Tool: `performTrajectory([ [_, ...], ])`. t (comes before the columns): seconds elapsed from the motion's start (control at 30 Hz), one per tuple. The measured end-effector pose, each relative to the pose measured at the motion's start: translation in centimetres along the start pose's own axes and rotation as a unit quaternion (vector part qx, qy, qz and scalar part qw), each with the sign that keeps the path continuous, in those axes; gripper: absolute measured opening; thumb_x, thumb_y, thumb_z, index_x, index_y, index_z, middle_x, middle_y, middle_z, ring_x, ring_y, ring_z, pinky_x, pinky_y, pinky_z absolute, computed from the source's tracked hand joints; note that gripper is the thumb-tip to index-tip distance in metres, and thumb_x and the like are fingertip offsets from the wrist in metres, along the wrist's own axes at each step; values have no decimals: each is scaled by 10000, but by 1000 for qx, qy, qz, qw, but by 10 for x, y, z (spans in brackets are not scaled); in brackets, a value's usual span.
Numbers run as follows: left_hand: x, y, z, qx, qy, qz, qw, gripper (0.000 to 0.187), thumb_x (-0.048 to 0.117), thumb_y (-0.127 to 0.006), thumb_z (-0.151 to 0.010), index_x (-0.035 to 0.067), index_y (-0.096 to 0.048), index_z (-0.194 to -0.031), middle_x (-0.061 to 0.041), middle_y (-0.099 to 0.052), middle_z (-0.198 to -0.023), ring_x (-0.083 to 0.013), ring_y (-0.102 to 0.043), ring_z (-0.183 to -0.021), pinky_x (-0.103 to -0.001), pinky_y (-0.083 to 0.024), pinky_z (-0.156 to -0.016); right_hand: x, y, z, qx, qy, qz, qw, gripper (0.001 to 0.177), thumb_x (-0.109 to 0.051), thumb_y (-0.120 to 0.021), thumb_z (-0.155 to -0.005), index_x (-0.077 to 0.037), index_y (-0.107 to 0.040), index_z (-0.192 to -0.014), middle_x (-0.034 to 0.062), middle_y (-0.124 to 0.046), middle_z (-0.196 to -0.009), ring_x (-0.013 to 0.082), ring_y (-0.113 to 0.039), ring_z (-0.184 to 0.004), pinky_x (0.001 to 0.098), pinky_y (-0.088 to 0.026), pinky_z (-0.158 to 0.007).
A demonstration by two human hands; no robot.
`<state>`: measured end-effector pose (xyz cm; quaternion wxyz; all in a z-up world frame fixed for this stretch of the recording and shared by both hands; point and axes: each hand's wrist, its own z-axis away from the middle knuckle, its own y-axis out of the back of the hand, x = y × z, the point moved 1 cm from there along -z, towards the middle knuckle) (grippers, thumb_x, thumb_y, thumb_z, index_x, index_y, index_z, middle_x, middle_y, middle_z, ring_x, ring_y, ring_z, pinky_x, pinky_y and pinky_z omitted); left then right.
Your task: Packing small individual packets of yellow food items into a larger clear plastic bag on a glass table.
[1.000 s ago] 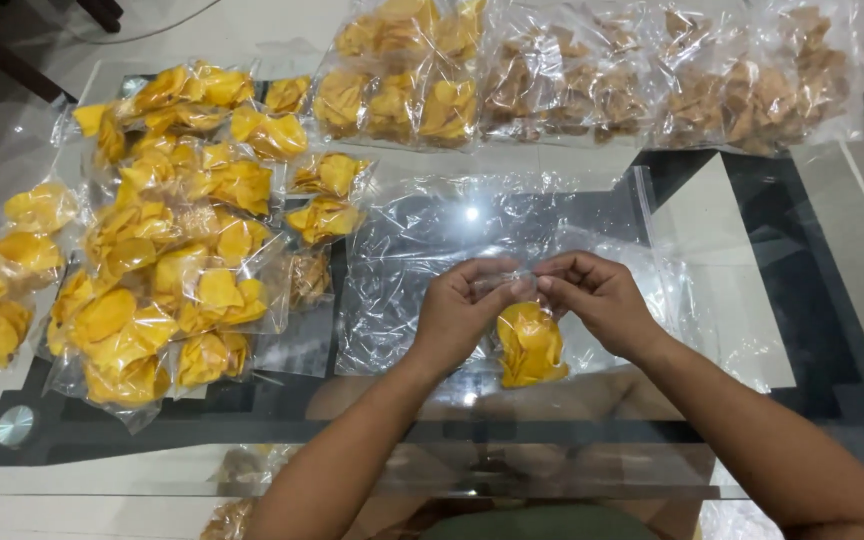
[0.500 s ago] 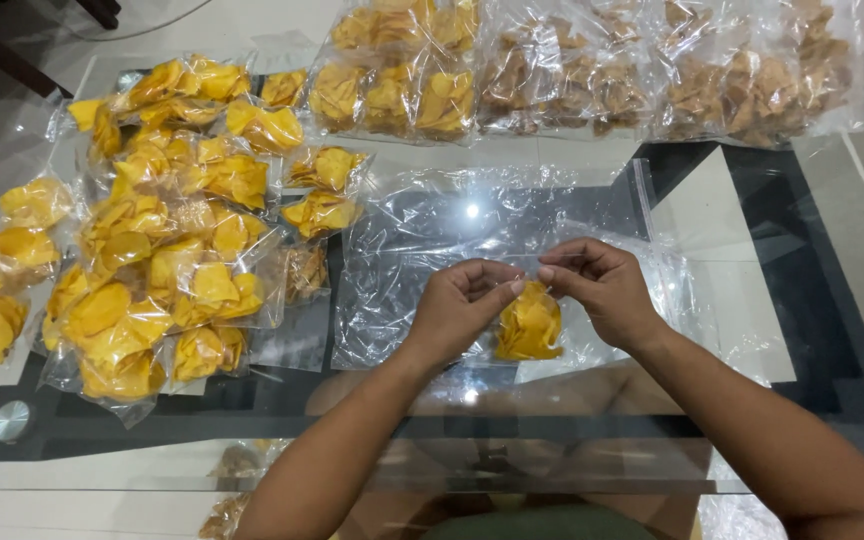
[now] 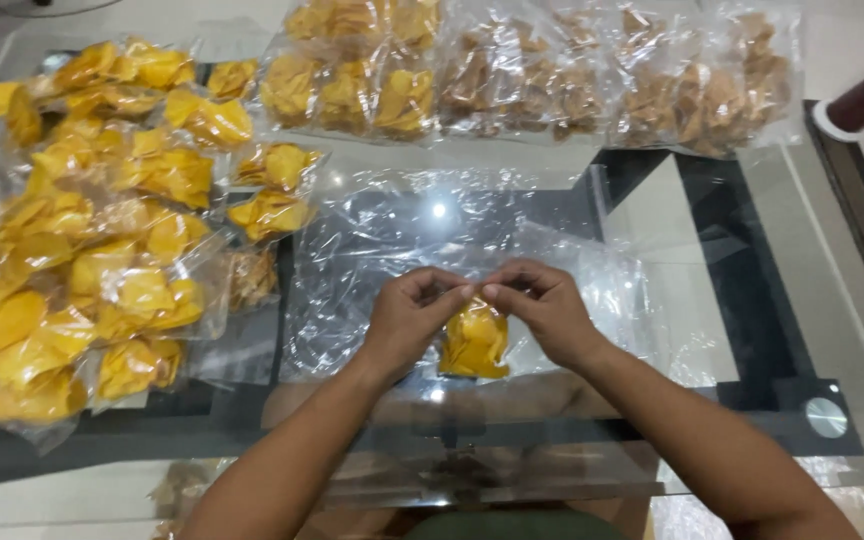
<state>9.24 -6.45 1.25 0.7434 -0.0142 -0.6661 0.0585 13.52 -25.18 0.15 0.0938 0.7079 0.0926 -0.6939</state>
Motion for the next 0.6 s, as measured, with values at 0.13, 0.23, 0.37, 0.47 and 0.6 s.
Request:
performTrajectory([
  [0.13, 3, 0, 2, 2, 1, 28, 1000, 229, 154, -836, -848, 20, -817, -1032, -105, -751, -795, -116, -673, -721, -271, -576, -625, 0, 3, -2, -28, -9, -12, 1000, 200, -119, -869, -821, 2, -803, -966, 106, -718, -838, 152, -669, -763, 319, -610, -693],
  [0.23, -2, 1, -1, 5, 4, 40, 999, 238, 133, -834, -851, 13, -810, -1055, -90, -745, -789, -103, -686, -714, -248, -582, -626, 6, 1, -6, -41, -11, -21, 999, 206, -127, -858, -839, 13, -799, -977, 129, -715, -845, 176, -667, -762, 339, -613, -690],
  [0.37, 10, -1, 9, -1, -28, 30, 999, 311, 102, -819, -850, 48, -786, -1155, -77, -773, -865, -66, -693, -755, -228, -594, -678, 3, 2, -3, -50, -6, -19, 999, 229, -129, -848, -846, 10, -793, -1020, 120, -718, -867, 167, -669, -784, 346, -620, -701],
  [0.47, 14, -4, 12, -11, -24, 31, 999, 278, 91, -792, -866, 34, -798, -1139, -121, -777, -873, -119, -719, -735, -259, -610, -648, 7, 8, -3, -44, -5, -20, 999, 225, -71, -851, -829, 7, -791, -1032, 103, -732, -825, 146, -679, -726, 334, -617, -679],
  [0.6, 4, -2, 9, -11, -25, 24, 999, 245, 106, -756, -903, 24, -799, -1130, -110, -775, -864, -125, -728, -727, -258, -608, -634, 12, 10, -4, -45, -4, -21, 999, 224, -57, -851, -813, 17, -789, -1015, 80, -736, -804, 112, -682, -705, 300, -610, -662],
])
